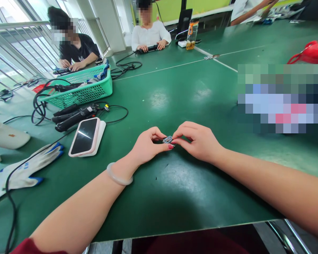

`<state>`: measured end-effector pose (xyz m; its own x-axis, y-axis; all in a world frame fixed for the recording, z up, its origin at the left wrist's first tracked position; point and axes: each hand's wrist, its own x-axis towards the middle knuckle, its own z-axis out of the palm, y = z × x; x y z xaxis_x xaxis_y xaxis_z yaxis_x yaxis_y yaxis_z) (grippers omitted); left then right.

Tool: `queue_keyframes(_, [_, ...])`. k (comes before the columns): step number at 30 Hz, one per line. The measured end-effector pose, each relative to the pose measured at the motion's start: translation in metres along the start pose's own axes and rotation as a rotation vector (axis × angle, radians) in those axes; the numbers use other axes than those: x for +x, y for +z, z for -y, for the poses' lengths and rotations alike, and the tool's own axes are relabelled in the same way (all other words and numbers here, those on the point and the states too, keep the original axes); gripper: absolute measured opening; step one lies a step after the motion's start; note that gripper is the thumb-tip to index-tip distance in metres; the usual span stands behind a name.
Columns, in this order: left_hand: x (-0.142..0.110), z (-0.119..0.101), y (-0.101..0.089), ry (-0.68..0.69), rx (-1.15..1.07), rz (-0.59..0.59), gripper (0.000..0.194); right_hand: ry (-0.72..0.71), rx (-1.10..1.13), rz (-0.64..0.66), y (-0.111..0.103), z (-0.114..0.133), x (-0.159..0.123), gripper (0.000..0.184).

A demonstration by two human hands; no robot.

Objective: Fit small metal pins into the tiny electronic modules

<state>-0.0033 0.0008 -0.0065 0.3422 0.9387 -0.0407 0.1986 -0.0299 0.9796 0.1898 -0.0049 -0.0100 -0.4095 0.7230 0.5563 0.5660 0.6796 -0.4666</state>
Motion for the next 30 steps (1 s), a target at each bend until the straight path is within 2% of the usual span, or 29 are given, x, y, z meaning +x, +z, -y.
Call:
queue_keyframes(7, [-0.002,-0.005,0.002,-0.013,-0.153,0.051,0.036,-0.065,0.009,-0.131,0.000,0.004,-0.003,0.012])
queue_keyframes(12, [-0.004,-0.006,0.001,0.040,-0.180,0.076,0.036,-0.087,-0.003,-0.194,-0.001,0.007,-0.004,0.014])
queue_keyframes(19, [-0.005,-0.008,0.001,0.021,-0.335,0.115,0.034,-0.198,-0.011,-0.239,-0.002,0.007,-0.005,0.011])
queue_keyframes(25, [-0.005,-0.010,0.000,0.000,-0.351,0.086,0.036,-0.207,-0.099,-0.170,-0.010,0.005,-0.004,0.016])
queue_keyframes(28, [-0.003,-0.009,0.000,-0.024,-0.305,0.043,0.037,-0.045,-0.108,-0.075,-0.013,0.002,-0.001,0.015])
queue_keyframes(30, [-0.001,-0.007,0.000,-0.037,-0.267,0.021,0.036,0.102,-0.109,0.076,-0.012,-0.001,0.000,0.018])
